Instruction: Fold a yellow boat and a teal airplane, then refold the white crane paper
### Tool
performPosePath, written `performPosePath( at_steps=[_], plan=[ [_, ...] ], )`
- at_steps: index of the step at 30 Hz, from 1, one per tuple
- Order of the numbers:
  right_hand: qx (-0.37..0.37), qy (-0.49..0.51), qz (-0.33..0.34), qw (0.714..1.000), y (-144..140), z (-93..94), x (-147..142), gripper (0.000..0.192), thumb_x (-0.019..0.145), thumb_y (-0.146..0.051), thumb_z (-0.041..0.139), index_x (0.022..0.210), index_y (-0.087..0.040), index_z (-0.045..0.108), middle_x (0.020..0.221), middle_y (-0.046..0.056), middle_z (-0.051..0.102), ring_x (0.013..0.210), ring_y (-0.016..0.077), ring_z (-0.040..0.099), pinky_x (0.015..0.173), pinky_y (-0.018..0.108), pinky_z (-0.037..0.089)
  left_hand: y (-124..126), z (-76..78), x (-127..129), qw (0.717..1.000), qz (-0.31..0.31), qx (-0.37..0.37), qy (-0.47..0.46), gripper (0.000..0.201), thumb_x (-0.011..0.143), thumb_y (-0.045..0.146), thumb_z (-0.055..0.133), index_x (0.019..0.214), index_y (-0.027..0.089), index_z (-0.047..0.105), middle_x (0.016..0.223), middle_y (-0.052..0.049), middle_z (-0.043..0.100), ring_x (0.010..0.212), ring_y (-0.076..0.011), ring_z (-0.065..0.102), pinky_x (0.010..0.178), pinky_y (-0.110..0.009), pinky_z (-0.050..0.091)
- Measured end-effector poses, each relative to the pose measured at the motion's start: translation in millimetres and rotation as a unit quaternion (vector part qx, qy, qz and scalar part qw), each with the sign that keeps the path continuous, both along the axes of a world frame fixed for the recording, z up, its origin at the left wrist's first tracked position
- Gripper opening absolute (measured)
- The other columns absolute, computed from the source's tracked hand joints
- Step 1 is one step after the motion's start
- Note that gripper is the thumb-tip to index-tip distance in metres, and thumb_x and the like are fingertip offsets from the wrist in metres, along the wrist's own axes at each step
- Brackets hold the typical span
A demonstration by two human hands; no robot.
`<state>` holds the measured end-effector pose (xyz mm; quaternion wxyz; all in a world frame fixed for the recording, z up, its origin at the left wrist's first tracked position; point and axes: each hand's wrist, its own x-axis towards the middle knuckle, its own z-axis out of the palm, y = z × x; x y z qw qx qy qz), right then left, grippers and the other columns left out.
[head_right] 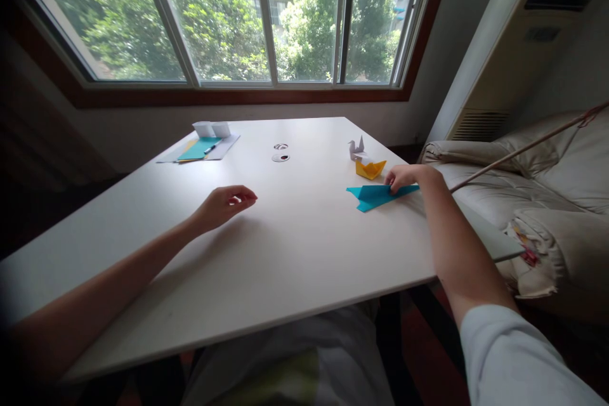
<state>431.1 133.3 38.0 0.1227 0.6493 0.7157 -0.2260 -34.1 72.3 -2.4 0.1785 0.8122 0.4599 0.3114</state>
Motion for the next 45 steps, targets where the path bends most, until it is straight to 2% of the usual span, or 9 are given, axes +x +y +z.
performPosePath(
  at_steps=[6,9,16,20,24,27,29,34,45],
  plan=[
    [-0.001,0.056,0.010,0.998,-4.8,11.6,1.5,0.048,0.053,-0.033,0.068,0.097,-0.014,0.067,0.103,0.010,0.066,0.096,0.0270,0.061,0.079,0.029,0.048,-2.3,7.3,0.7,1.000,0.004,0.007,0.007,0.028,0.077,0.041,0.052,0.081,0.016,0.064,0.077,-0.005,0.067,0.066,-0.0147,0.059,0.061,-0.026,0.048],
    [0.048,0.108,0.020,0.993,-14.8,25.4,-10.7,0.051,0.059,-0.042,0.067,0.103,-0.017,0.066,0.108,0.009,0.065,0.098,0.0261,0.060,0.079,0.029,0.048,-3.8,16.3,-0.5,0.999,0.022,0.023,0.023,0.027,0.077,0.040,0.052,0.080,0.017,0.065,0.076,-0.004,0.068,0.065,-0.0146,0.059,0.062,-0.026,0.048],
    [0.237,0.168,0.065,0.955,-27.4,44.6,-95.5,0.047,0.076,-0.044,0.055,0.111,-0.014,0.060,0.109,0.010,0.063,0.098,0.0223,0.059,0.082,0.030,0.047,2.8,42.6,0.6,0.985,0.112,-0.005,0.135,0.027,0.077,0.039,0.049,0.084,0.021,0.067,0.083,-0.003,0.068,0.078,-0.0189,0.062,0.067,-0.027,0.047],
    [0.302,0.144,0.058,0.940,-21.4,33.6,-157.4,0.053,0.084,-0.045,0.046,0.127,-0.014,0.048,0.130,0.012,0.050,0.119,0.0242,0.045,0.097,0.034,0.036,7.5,49.9,16.9,0.951,0.185,-0.065,0.240,0.045,0.081,0.047,0.041,0.111,0.019,0.060,0.119,-0.009,0.059,0.107,-0.0270,0.054,0.082,-0.035,0.045],
    [0.241,0.102,0.030,0.965,-21.4,10.3,-220.2,0.066,0.087,-0.054,0.032,0.140,-0.015,0.027,0.148,0.011,0.023,0.134,0.0277,0.023,0.106,0.043,0.022,4.2,40.9,36.9,0.912,0.236,-0.120,0.314,0.065,0.083,0.057,0.031,0.134,0.017,0.038,0.144,-0.014,0.031,0.126,-0.0350,0.035,0.095,-0.049,0.036],
    [0.184,0.084,-0.001,0.979,-28.2,-11.2,-253.8,0.069,0.086,-0.059,0.024,0.143,-0.022,0.017,0.152,0.006,0.008,0.137,0.0307,0.010,0.105,0.056,0.013,2.2,24.9,44.4,0.904,0.250,-0.157,0.309,0.073,0.084,0.059,0.019,0.142,0.015,0.023,0.150,-0.012,0.016,0.134,-0.0361,0.018,0.101,-0.055,0.024],
    [0.177,0.085,-0.018,0.980,-33.9,-25.7,-265.4,0.070,0.085,-0.061,0.020,0.144,-0.024,0.015,0.152,0.004,0.004,0.138,0.0300,0.004,0.105,0.057,0.007,2.7,13.5,45.5,0.906,0.256,-0.156,0.299,0.075,0.084,0.060,0.016,0.144,0.015,0.019,0.151,-0.012,0.011,0.135,-0.0359,0.011,0.103,-0.058,0.017],
    [0.205,0.072,-0.019,0.976,-44.3,-49.7,-268.9,0.070,0.085,-0.061,0.016,0.144,-0.022,0.016,0.152,0.007,0.008,0.138,0.0280,0.004,0.106,0.055,0.000,3.6,-4.8,42.8,0.915,0.248,-0.127,0.293,0.078,0.082,0.064,0.012,0.144,0.017,0.018,0.150,-0.011,0.011,0.137,-0.0331,0.007,0.104,-0.060,0.013],
    [0.206,0.072,-0.016,0.976,-43.7,-55.2,-265.1,0.072,0.084,-0.063,0.016,0.144,-0.022,0.015,0.152,0.008,0.008,0.138,0.0282,0.004,0.106,0.055,-0.001,4.0,-11.8,44.5,0.917,0.253,-0.109,0.289,0.077,0.082,0.064,0.015,0.143,0.018,0.021,0.150,-0.011,0.015,0.136,-0.0329,0.011,0.104,-0.059,0.015]
  ],
)
